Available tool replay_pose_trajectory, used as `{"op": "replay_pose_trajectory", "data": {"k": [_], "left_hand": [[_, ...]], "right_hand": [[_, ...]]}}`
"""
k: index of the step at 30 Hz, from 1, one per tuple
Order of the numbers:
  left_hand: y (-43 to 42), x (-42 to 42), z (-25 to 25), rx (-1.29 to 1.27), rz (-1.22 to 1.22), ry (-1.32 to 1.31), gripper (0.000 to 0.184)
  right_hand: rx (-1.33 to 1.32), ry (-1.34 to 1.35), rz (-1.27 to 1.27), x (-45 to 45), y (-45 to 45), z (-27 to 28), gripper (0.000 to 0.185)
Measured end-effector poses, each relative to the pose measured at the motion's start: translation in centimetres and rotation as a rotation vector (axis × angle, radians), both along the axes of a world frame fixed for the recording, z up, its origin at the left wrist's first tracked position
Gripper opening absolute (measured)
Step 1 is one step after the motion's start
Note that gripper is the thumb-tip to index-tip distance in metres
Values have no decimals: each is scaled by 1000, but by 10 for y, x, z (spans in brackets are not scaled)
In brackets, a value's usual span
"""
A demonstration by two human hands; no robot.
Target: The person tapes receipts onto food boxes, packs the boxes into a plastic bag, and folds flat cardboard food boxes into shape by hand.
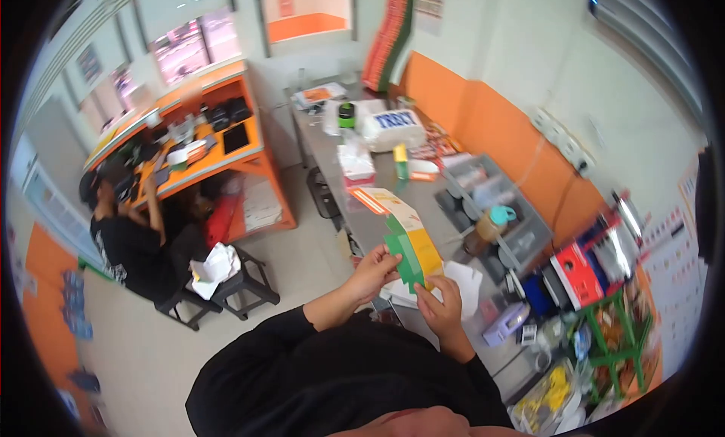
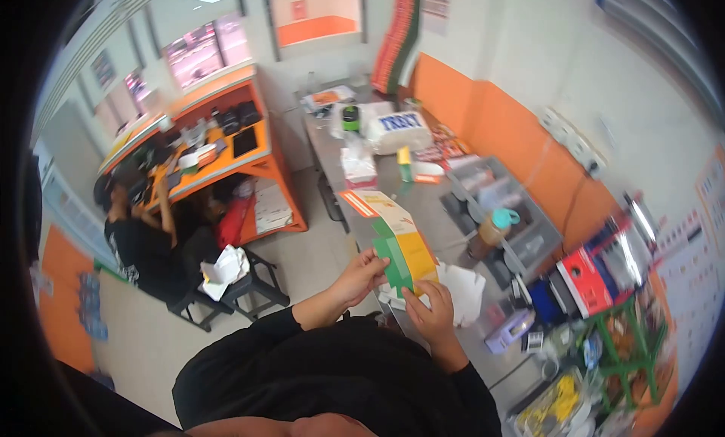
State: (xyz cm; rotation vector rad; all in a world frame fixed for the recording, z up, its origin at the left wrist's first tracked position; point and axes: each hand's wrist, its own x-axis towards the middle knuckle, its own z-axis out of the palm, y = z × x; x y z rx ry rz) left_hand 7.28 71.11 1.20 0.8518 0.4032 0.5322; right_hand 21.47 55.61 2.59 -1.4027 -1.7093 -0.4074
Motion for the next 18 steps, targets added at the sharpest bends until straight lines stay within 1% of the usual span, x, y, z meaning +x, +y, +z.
{"op": "replay_pose_trajectory", "data": {"k": [2, 4, 5, 7, 8, 10, 11, 12, 14, 16, 18], "left_hand": [[2, -10, 6, 35, 102, 7, 20], [2, -20, 14, 112, 98, 93, 20], [2, -23, 11, 120, 168, 81, 20], [1, -27, 3, 146, 186, 165, 24], [-1, -32, 7, 145, 235, 157, 24], [-11, -37, 18, 147, 144, 106, 29], [-13, -37, 13, 145, 187, 76, 28], [-14, -41, 13, 130, 181, 75, 28], [-8, -53, 20, 198, 206, 241, 25], [-3, -61, 30, 266, 184, 232, 23], [-4, -63, 43, 291, 220, 148, 24]], "right_hand": [[2, -14, 117, 3, 13, -2, 39], [-7, -14, 164, 4, 25, 1, 34], [4, -31, 232, 2, 33, 3, 34], [9, -41, 236, -1, 44, 7, 29], [12, -52, 285, -5, 51, 8, 29], [58, -30, 304, -13, 58, 10, 25], [91, -14, 336, -15, 64, 10, 27], [76, -14, 330, -18, 69, 10, 27], [63, 30, 377, -20, 73, 17, 30], [54, 58, 398, -24, 75, 35, 33], [89, 89, 428, -26, 74, 46, 33]]}}
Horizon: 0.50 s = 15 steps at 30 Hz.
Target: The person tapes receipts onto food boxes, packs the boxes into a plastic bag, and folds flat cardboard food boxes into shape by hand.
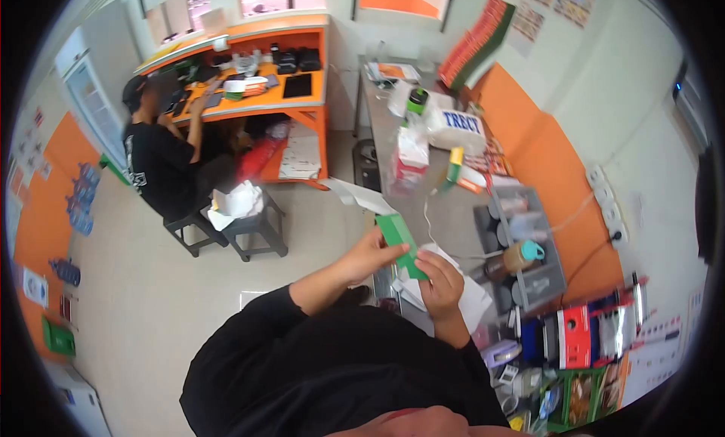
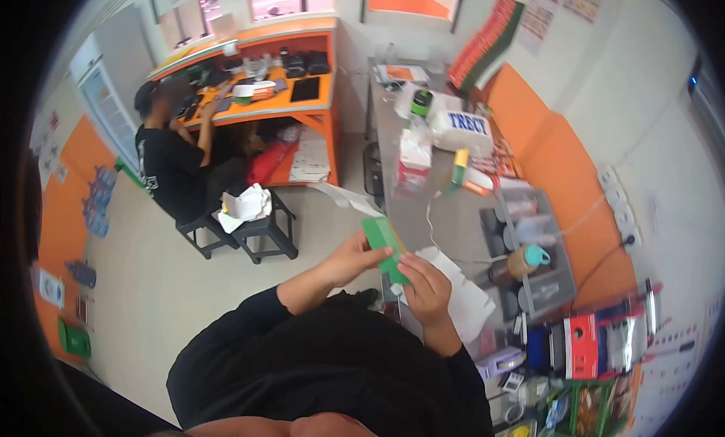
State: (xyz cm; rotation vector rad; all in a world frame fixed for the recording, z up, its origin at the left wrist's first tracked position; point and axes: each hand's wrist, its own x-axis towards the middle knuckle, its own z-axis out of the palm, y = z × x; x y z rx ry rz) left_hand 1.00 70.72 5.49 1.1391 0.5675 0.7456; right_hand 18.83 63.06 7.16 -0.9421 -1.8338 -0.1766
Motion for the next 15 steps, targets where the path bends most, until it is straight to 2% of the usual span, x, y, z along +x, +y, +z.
{"op": "replay_pose_trajectory", "data": {"k": [3, 7, 10, 15], "left_hand": [[-11, 4, 27, -36, 18, -87, 20], [-20, 9, 37, -77, -47, -58, 22], [-19, 11, 37, 3, -137, -91, 26], [-21, 15, 34, 116, -205, -84, 26]], "right_hand": [[0, -8, -2, 4, -8, 6, 34], [-12, -32, -56, 7, -22, 13, 34], [9, -55, -88, 9, -31, 15, 34], [35, 59, -77, 12, -37, 7, 27]]}}
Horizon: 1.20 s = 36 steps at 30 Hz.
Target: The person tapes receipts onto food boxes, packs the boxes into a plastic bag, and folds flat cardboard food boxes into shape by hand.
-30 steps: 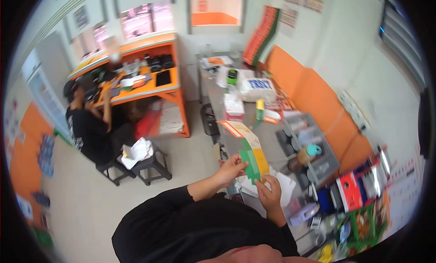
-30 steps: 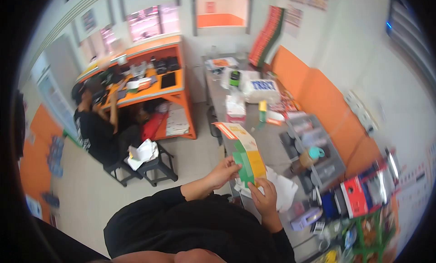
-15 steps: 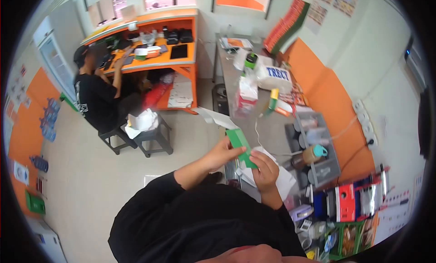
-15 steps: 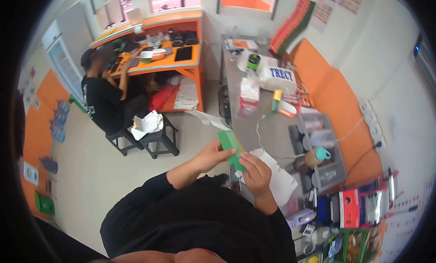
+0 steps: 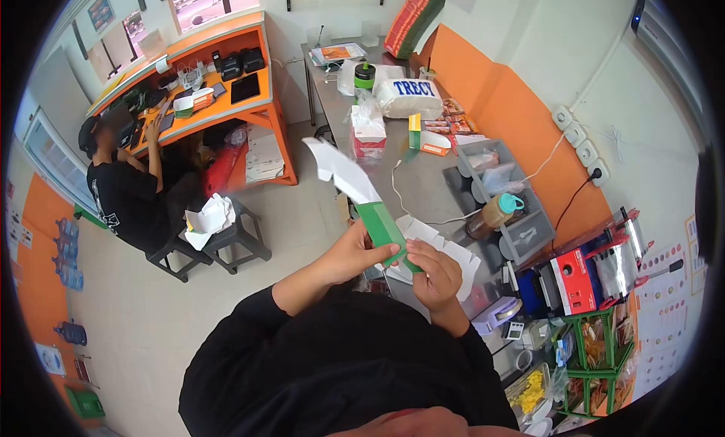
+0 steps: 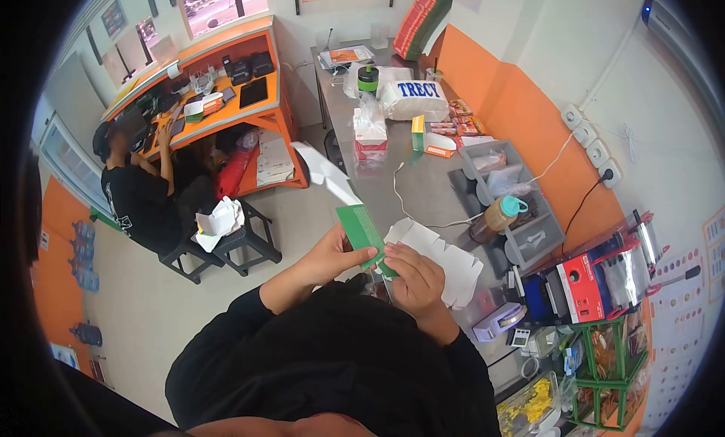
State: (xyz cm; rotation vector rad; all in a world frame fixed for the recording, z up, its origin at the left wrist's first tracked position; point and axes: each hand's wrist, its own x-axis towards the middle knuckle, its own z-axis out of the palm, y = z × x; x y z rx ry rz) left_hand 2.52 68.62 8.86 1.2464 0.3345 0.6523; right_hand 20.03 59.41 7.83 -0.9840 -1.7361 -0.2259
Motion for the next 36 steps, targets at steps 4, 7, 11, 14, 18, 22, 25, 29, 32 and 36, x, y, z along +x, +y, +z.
{"op": "replay_pose_trajectory", "data": {"k": [4, 7, 11, 14, 18, 22, 25, 29, 32, 36], "left_hand": [[0, 0, 0, -14, 21, 26, 27], [2, -4, -3, 28, 121, 44, 29], [8, -8, -10, -79, 96, 5, 33], [9, -8, -19, -68, 98, 41, 34], [0, -2, -46, 211, 153, 99, 27], [-11, -7, -37, 581, 94, 254, 29], [-11, -15, -38, 731, 63, 383, 28], [-11, -18, -51, 754, -3, 572, 22], [-9, -20, -58, 869, 48, 550, 18], [-9, -13, -70, 973, 202, 539, 16]], "right_hand": [[-94, 149, 29, -7, -3, 8, 21], [-143, 44, 113, -10, 0, 19, 24], [-164, -40, 95, -10, 7, 10, 26], [-215, 91, 98, -14, 11, -2, 22], [-582, 504, 94, -28, 11, -11, 10], [-863, 907, 258, -1, 15, -73, 11], [-1060, 1153, 401, -6, 15, -73, 15], [-1203, 1385, 430, -19, 8, -70, 18], [-1171, 1467, 406, -8, 11, -98, 13], [-918, 1359, 194, -20, 14, -89, 1]]}}
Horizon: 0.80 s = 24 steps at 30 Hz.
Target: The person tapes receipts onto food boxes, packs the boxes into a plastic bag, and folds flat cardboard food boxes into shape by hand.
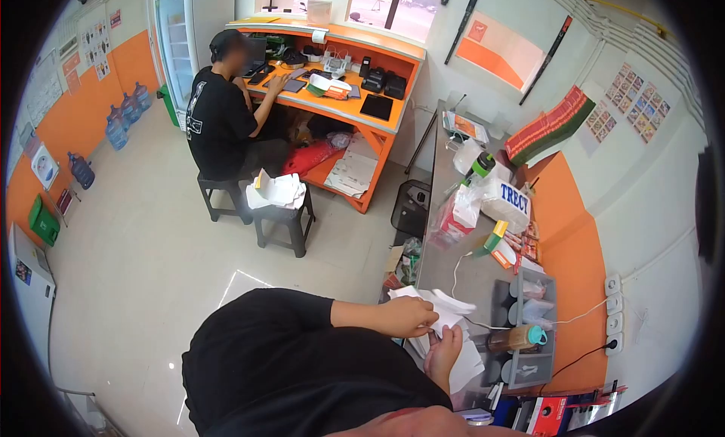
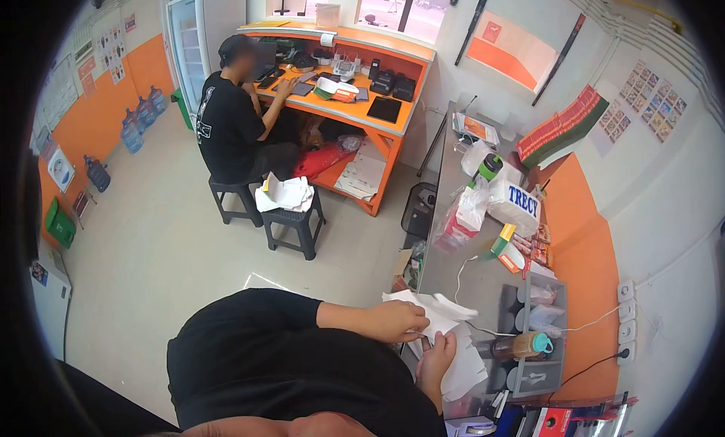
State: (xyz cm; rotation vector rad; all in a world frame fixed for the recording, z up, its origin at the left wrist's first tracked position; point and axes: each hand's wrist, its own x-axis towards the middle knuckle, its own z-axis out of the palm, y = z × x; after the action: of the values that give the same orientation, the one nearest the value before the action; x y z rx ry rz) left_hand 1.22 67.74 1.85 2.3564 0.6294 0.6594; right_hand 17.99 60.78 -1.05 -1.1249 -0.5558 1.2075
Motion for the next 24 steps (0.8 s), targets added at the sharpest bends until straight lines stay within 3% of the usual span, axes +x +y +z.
{"op": "replay_pose_trajectory", "data": {"k": [2, 3, 5, 6, 8, 9, 11, 12, 15, 17, 24], "left_hand": [[2, 4, -1, 237, 111, -108, 15], [1, 6, 1, 240, 108, -109, 15], [-1, 9, 6, 95, 149, -125, 14], [0, 11, 3, 91, 146, -122, 14], [4, 17, -5, -143, 115, -146, 19], [5, 18, -7, -150, 115, -144, 19], [7, 23, -9, -827, 79, -215, 23], [12, 31, -34, -985, 27, -367, 25], [12, 35, -38, -1179, 26, -470, 21], [10, 35, -36, -1188, 39, -498, 21], [2, 21, -8, -1002, 56, -507, 29]], "right_hand": [[91, -254, -106, -3, 1, 7, 12], [93, -254, -110, -2, -1, 15, 12], [284, -1338, -154, -1, -5, 28, 7], [279, -1337, -155, -1, -4, 30, 7], [522, -1626, -191, 2, -1, 33, 5], [517, -1625, -186, 2, -3, 37, 5], [476, -1651, -130, 2, -8, 45, 8], [475, -1651, -125, 2, -8, 46, 8], [461, -1668, -128, 5, -10, 44, 8], [420, -1496, -73, 6, -12, 37, 13], [414, -1401, -92, 5, -7, 31, 19]]}}
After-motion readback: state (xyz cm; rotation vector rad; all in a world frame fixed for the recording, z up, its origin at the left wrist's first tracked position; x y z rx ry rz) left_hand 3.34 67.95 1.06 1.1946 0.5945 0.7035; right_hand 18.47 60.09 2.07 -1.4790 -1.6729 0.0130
